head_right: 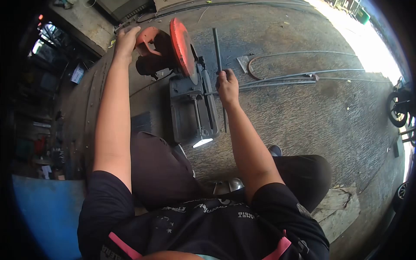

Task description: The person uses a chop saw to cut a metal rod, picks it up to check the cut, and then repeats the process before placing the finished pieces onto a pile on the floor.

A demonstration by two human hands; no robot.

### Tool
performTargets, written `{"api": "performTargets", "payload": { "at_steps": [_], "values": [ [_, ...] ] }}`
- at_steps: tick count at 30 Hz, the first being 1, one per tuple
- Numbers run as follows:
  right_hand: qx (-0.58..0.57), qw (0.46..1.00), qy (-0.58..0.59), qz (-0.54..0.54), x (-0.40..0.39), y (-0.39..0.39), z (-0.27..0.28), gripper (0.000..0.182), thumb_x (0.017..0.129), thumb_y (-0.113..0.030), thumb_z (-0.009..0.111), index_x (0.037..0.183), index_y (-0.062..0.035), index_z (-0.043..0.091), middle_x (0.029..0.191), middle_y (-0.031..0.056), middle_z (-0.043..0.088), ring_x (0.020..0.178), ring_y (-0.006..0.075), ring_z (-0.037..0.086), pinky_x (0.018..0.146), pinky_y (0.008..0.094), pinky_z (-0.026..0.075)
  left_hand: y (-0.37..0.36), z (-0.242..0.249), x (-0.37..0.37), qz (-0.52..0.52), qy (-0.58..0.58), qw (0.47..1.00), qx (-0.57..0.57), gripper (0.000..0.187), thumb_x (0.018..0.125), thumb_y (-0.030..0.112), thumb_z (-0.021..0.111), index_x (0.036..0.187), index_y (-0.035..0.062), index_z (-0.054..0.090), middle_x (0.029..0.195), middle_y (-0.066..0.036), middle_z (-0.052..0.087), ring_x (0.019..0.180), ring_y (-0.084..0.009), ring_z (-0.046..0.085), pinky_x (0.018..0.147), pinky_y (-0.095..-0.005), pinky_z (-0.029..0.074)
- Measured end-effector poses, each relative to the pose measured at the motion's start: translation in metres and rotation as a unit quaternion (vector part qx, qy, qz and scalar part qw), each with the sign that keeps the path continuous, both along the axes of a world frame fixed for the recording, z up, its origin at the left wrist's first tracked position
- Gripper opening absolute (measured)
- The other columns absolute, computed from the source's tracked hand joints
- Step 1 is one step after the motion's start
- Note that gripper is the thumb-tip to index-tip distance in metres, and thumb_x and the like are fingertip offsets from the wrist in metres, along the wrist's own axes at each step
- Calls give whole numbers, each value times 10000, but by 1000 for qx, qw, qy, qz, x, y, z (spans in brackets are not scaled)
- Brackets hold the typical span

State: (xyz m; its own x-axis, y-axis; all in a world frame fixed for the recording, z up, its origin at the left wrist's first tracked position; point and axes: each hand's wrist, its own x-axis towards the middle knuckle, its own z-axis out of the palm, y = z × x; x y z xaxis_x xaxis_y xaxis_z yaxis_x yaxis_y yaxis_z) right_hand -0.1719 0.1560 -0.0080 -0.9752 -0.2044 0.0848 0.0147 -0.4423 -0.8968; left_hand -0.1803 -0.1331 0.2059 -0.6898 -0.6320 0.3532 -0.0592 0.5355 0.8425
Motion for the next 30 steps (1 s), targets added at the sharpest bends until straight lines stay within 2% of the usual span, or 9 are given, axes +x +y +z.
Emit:
{"api": "performTargets", "payload": {
  "at_steps": [1,2,3,4,6,11,20,23,30],
  "values": [
    [-10,1000,-11,-4,0,1,-19,247,998,-283,489,908,-59,541,619,-32,452,506,67,428,451,226,347,-21,-14,-19,7,-95,995,13,372,836,247,619,1112,-1,583,1070,-127,643,952,-240,632,850,-352,499],
    [-20,996,-70,56,0,4,-37,258,996,-299,491,908,-63,544,623,-32,453,500,69,419,445,227,334,-14,-12,-19,5,-105,994,4,372,836,247,619,1112,-1,583,1070,-127,643,952,-240,632,850,-352,499],
    [-31,984,-128,116,1,6,-57,268,995,-314,492,908,-67,547,628,-32,453,494,71,410,439,227,321,-2,-5,-11,-94,-117,974,168,380,857,262,602,1131,1,570,1070,-132,631,948,-246,631,842,-368,513],
    [-24,975,-173,133,3,5,-79,258,988,-310,503,932,-65,560,626,-28,450,481,77,399,427,231,300,6,-1,-6,-185,-125,918,328,388,878,277,584,1150,2,558,1070,-138,618,944,-252,631,834,-384,528],
    [-5,965,-206,165,13,4,-118,241,984,-293,509,943,-61,565,626,-25,453,476,80,396,425,237,297,13,3,-2,-203,-143,914,321,389,894,286,571,1159,1,551,1068,-137,609,930,-254,631,821,-392,539],
    [30,927,-276,253,42,0,-153,185,964,-248,537,950,-67,573,632,-27,471,471,83,387,425,250,276,28,3,7,-201,-107,911,344,406,923,305,536,1169,-18,547,1016,-126,604,869,-249,624,799,-388,548],
    [-34,919,-298,256,30,-8,-150,178,976,-259,513,901,-99,534,662,-29,459,523,89,403,465,249,319,13,-2,9,-216,-104,915,324,400,943,281,507,1174,-45,537,881,-130,608,760,-196,615,706,-325,539],
    [-14,916,-294,272,27,-5,-142,189,976,-266,513,896,-96,534,657,-25,451,524,93,402,464,250,316,8,-5,10,-242,-105,915,305,454,942,295,518,1237,-50,504,960,-150,610,801,-200,606,733,-325,540],
    [1,888,-325,325,28,-4,-140,239,970,-305,531,926,-70,537,694,5,463,534,107,394,468,256,334,20,-5,13,-224,-89,914,325,395,923,278,553,1172,-28,546,893,-115,600,764,-198,615,684,-328,536]
  ]
}}
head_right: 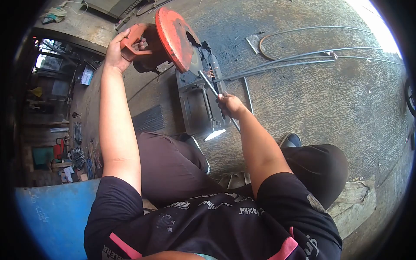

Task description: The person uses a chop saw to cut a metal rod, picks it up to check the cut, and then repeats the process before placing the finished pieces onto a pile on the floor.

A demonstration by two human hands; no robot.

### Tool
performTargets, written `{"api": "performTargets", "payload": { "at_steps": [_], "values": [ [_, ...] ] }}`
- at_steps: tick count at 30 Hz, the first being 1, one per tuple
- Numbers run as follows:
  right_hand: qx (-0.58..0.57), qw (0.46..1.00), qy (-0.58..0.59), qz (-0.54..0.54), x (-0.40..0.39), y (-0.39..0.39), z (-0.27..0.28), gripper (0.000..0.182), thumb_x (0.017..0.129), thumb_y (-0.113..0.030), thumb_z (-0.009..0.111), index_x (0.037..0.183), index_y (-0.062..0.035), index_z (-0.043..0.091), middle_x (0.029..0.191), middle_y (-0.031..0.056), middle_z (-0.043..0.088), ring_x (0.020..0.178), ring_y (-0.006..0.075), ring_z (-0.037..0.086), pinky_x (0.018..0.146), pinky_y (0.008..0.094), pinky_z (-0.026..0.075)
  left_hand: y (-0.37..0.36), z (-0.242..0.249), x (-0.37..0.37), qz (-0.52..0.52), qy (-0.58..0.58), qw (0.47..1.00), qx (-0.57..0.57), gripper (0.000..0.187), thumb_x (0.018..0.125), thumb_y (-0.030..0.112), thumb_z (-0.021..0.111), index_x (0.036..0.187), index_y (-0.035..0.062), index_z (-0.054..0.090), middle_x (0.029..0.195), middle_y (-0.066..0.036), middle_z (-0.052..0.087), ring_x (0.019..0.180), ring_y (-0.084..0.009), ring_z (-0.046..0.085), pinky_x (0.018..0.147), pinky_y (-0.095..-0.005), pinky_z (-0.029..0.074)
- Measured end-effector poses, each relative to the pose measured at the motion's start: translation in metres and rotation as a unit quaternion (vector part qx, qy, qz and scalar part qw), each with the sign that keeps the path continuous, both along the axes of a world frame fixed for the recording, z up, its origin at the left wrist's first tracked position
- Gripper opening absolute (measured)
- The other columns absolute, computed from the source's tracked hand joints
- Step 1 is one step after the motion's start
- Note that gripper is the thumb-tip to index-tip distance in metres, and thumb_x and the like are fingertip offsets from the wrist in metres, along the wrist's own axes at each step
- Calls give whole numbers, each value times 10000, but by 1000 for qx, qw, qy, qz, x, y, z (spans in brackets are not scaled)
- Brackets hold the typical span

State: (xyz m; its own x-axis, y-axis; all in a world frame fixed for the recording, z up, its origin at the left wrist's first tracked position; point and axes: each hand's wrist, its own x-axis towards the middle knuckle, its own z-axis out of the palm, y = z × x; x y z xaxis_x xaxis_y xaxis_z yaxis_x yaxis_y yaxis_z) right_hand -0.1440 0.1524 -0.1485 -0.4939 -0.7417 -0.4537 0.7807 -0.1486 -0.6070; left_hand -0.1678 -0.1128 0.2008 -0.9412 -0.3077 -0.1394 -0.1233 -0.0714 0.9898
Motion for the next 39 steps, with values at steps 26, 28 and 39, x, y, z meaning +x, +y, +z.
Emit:
{"api": "performTargets", "payload": {
  "at_steps": [26,28,39],
  "values": [
    [80,993,84,20,-5,-3,5,239,944,-270,579,842,-69,499,641,31,499,487,138,464,445,299,374,1,2,-1,12,-21,1000,2,384,913,264,530,1172,-18,556,948,-161,603,765,-218,602,718,-334,537],
    [98,989,113,12,-6,-6,-1,240,932,-257,600,834,-64,497,635,32,504,479,136,465,444,298,378,1,3,-1,15,-22,1000,0,385,913,265,531,1172,-18,557,949,-162,606,768,-218,605,718,-333,538],
    [73,991,111,-34,-3,-12,0,262,866,-192,694,785,-72,476,609,26,506,463,115,453,414,280,357,-5,1,-3,6,-25,1000,10,381,906,268,542,1164,-11,568,942,-156,619,762,-219,613,708,-332,547]
  ]
}}
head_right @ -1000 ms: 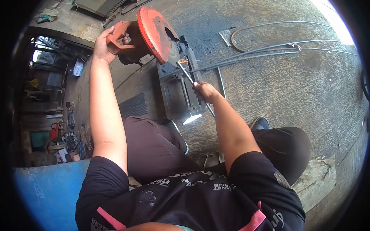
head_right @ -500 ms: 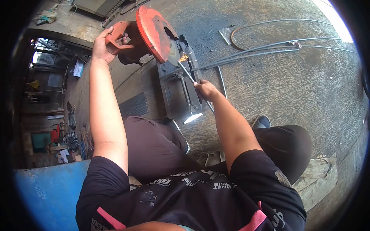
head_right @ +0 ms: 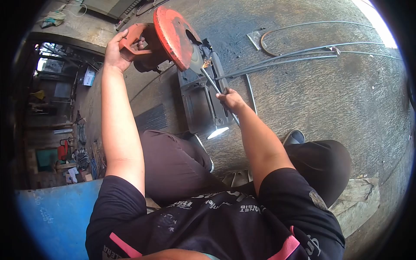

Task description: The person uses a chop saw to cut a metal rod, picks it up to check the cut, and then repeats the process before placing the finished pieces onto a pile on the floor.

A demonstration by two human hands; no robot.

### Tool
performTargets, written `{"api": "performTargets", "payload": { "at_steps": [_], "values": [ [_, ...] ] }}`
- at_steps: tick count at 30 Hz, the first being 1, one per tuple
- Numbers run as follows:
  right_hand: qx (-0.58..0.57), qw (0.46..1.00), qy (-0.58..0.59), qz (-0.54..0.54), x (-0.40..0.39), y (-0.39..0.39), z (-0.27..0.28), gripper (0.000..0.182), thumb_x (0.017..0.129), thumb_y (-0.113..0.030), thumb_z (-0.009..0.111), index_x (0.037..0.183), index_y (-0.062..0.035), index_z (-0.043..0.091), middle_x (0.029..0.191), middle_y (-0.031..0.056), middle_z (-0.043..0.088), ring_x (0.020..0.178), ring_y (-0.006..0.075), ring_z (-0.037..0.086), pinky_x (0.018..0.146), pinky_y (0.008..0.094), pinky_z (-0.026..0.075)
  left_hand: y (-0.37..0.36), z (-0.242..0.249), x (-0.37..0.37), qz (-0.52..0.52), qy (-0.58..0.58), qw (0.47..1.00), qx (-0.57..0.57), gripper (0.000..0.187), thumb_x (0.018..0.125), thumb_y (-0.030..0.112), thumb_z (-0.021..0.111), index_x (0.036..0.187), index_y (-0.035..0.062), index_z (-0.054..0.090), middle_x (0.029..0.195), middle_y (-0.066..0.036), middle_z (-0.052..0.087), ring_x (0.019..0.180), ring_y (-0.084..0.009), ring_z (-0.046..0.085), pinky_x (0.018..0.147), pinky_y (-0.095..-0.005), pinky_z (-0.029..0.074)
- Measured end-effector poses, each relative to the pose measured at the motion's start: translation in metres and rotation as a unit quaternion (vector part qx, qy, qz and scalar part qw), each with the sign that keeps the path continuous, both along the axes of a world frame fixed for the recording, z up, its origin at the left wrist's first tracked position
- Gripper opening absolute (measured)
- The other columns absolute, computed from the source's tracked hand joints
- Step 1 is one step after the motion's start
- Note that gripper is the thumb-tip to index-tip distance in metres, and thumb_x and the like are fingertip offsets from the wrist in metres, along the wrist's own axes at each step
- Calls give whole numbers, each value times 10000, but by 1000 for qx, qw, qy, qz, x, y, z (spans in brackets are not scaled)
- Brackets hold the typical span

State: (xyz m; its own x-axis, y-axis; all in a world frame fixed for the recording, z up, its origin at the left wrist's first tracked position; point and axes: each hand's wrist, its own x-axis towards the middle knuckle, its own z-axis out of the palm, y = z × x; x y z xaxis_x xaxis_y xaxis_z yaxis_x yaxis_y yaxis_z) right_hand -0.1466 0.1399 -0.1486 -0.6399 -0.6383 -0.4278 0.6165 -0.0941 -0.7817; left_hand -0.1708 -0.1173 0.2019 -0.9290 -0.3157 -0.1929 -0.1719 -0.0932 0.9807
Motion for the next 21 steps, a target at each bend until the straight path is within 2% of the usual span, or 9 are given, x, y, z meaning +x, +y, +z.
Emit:
{"api": "performTargets", "payload": {
  "at_steps": [4,8,10,11,13,16,21],
  "values": [
    [27,999,3,-26,3,-5,-1,278,841,-183,723,778,-74,475,595,22,509,463,107,455,411,273,353,5,2,2,8,3,1000,-6,381,910,265,532,1171,-12,561,943,-154,615,759,-217,613,702,-333,547],
    [42,998,18,-35,3,-11,-13,263,864,-195,702,786,-70,484,608,30,522,469,103,459,415,273,355,1,0,0,6,2,1000,1,385,916,263,521,1177,-19,545,904,-135,599,756,-215,612,691,-341,546],
    [11,998,34,-49,3,-14,-21,264,923,-262,629,810,-57,506,650,44,548,465,103,443,419,271,351,3,0,1,2,4,1000,-1,386,919,261,516,1178,-24,540,895,-129,593,760,-217,611,691,-343,541],
    [11,998,35,-49,1,-13,-25,264,923,-262,629,810,-57,506,650,44,548,465,103,443,419,271,351,3,1,1,-1,6,1000,-3,387,921,259,511,1178,-29,535,887,-122,587,763,-218,611,690,-346,537],
    [-18,999,-6,-33,2,-8,-14,310,971,-334,538,877,-39,557,706,56,571,475,103,429,438,270,357,3,1,1,1,7,1000,1,387,923,257,508,1178,-33,532,895,-123,588,766,-220,609,692,-344,533],
    [1,1000,-20,7,1,-6,-10,353,984,-366,499,959,-26,591,739,55,571,502,106,432,465,268,369,5,1,1,4,8,1000,1,385,924,253,503,1179,-35,529,908,-124,587,770,-223,606,694,-341,526],
    [-29,997,-61,29,0,-2,-5,332,970,-350,538,1001,-24,595,719,34,543,545,110,457,488,267,381,5,1,1,6,7,1000,0,387,923,252,504,1181,-35,527,917,-127,587,768,-222,603,694,-336,522]
  ]
}}
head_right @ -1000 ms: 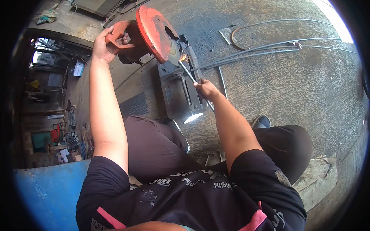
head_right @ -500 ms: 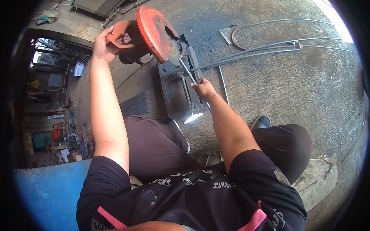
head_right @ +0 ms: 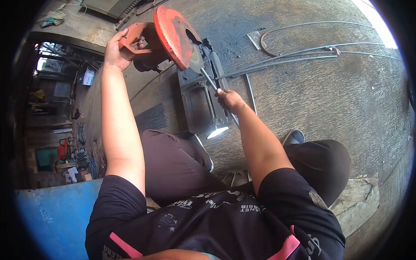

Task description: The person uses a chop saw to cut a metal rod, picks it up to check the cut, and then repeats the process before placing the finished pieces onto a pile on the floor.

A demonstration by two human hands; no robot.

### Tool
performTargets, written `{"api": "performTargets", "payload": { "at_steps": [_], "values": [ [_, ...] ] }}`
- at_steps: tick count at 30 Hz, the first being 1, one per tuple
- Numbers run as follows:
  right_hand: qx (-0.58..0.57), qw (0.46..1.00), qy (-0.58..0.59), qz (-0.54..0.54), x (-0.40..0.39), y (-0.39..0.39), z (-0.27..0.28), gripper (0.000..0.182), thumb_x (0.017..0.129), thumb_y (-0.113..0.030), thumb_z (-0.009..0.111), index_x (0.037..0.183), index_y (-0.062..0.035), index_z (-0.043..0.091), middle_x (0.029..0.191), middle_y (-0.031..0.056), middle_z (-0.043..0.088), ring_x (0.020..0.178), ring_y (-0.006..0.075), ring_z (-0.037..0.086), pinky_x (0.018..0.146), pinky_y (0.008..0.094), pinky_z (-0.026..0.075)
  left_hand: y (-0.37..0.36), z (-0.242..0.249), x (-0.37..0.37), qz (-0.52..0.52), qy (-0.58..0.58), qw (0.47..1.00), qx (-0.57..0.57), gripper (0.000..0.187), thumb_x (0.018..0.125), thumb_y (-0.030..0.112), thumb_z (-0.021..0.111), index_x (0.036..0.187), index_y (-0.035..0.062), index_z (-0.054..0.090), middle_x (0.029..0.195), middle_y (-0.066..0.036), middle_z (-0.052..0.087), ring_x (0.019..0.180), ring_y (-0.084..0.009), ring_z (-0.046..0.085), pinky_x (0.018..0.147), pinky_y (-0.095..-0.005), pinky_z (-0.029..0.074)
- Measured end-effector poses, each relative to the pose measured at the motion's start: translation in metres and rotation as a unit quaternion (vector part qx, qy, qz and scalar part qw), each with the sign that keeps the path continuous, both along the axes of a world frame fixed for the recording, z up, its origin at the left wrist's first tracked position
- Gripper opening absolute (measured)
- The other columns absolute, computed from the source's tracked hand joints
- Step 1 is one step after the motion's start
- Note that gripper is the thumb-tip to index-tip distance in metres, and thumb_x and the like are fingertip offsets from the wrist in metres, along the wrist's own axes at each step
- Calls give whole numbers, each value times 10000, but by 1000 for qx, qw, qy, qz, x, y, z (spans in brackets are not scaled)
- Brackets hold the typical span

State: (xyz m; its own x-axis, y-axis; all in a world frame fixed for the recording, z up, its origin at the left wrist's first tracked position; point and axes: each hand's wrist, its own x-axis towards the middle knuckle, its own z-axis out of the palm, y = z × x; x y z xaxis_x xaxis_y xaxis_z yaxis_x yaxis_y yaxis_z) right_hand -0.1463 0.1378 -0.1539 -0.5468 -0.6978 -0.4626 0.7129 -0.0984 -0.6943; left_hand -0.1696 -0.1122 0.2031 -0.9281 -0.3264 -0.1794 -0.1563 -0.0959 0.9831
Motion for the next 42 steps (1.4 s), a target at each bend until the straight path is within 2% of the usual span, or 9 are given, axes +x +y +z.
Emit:
{"api": "performTargets", "payload": {
  "at_steps": [4,8,13,20,25,29,35,38,42],
  "values": [
    [-10,1000,-20,0,0,0,5,254,961,-310,567,970,-56,568,703,12,504,570,121,465,517,265,393,0,0,-1,2,2,1000,7,380,925,257,502,1164,-37,533,913,-129,598,766,-220,605,693,-337,525],
    [-29,999,-22,-8,-1,-1,3,269,919,-325,628,920,-69,544,699,23,511,571,125,477,492,277,393,1,0,0,-7,1,1000,2,370,927,258,493,1136,-42,547,900,-132,606,762,-218,607,683,-341,536],
    [-31,996,-69,-41,1,1,15,254,868,-254,700,892,-84,513,681,17,487,551,126,471,472,282,391,3,-1,0,10,6,1000,2,372,927,258,491,1130,-47,551,888,-136,605,759,-218,611,672,-339,541],
    [-30,998,-51,-36,0,-1,18,267,850,-246,721,873,-75,518,677,16,492,547,124,478,478,278,391,3,-1,1,24,8,1000,8,389,916,257,512,1150,-51,545,898,-137,601,767,-226,611,696,-347,540],
    [-19,998,-52,-23,-1,-4,16,305,805,-190,765,861,-88,483,702,22,491,576,144,488,512,294,400,4,-1,1,22,13,1000,8,391,906,259,537,1153,-44,550,928,-156,608,769,-231,611,699,-341,541],
    [-37,997,-71,-23,-1,-5,16,298,800,-157,763,852,-86,479,695,27,490,563,149,488,500,296,398,1,0,1,26,1,1000,4,381,902,262,548,1148,-28,562,944,-175,615,759,-236,614,696,-340,544],
    [-34,996,-81,-23,-4,-9,4,279,857,-239,720,848,-94,482,698,17,494,595,150,490,531,301,412,-3,-3,-2,13,14,1000,9,395,900,270,550,1157,-29,553,923,-163,612,755,-234,615,695,-341,545],
    [-24,995,-80,-46,-3,-8,9,296,889,-294,680,851,-55,510,679,44,510,576,155,490,508,307,407,-3,-2,-1,12,7,1000,1,402,902,271,541,1169,-28,541,900,-147,601,752,-229,613,704,-342,543],
    [-33,997,-70,-3,-4,-4,14,312,951,-324,575,842,-36,525,687,54,517,578,176,496,516,315,414,0,-2,0,15,9,1000,-1,395,904,270,531,1168,-24,536,889,-139,590,754,-225,609,711,-344,539]
  ]
}}
